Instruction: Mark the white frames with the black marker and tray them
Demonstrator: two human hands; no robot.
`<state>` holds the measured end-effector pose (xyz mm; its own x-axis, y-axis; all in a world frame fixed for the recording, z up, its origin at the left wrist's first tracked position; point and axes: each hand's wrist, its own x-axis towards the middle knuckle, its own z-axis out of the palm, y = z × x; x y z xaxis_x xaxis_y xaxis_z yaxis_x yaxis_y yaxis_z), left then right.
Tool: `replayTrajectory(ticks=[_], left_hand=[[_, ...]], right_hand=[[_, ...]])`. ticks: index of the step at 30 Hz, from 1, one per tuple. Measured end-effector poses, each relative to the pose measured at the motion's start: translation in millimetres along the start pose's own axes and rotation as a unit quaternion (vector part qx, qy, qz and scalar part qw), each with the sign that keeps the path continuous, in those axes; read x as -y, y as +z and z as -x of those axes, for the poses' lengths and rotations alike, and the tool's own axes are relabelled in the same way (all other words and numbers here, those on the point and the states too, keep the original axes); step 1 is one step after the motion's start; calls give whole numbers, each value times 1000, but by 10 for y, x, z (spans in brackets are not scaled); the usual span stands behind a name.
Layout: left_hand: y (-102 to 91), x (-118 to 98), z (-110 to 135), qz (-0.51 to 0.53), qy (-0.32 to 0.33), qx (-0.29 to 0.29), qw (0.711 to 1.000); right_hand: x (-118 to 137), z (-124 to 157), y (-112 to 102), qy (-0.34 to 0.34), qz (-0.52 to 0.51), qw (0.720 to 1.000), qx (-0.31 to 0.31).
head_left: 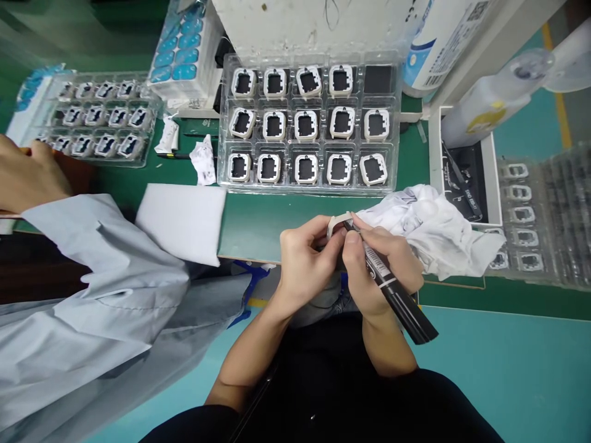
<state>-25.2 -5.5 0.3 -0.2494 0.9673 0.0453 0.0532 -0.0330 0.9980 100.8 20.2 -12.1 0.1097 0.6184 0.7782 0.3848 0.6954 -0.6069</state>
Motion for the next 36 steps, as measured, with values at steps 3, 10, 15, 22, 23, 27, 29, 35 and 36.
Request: replayTrajectory(ticks=[3,10,15,22,23,27,29,35,36], left_hand=[[7,-3,-4,12,-1,0,1000],[-16,20,6,-15,16,0,1000],[-21,24,14,-18,17,5,1000],[-23,25,-4,-20,17,10,1000],[-21,25,-6,-19,15,11,1000],[-18,20,-10,-21,4,14,1000],[-21,16,-9,-24,1,15,1000],[-28,9,-1,-26,5,13,1000],[-28,7,-1,-27,3,12,1000]], right_hand=[[15,-12,-16,12,0,1000,5],[16,-10,-35,8,2,1000,15],[21,4,-8,13,1,1000,-10],[14,3,-24,9,1,1000,-5],[14,2,-25,12,2,1000,-8],[17,-2,-32,15,5,1000,-4],[19,-4,-35,15,6,1000,6],[25,-3,4,18,2,999,-27],[25,-3,9,20,2,999,-27]])
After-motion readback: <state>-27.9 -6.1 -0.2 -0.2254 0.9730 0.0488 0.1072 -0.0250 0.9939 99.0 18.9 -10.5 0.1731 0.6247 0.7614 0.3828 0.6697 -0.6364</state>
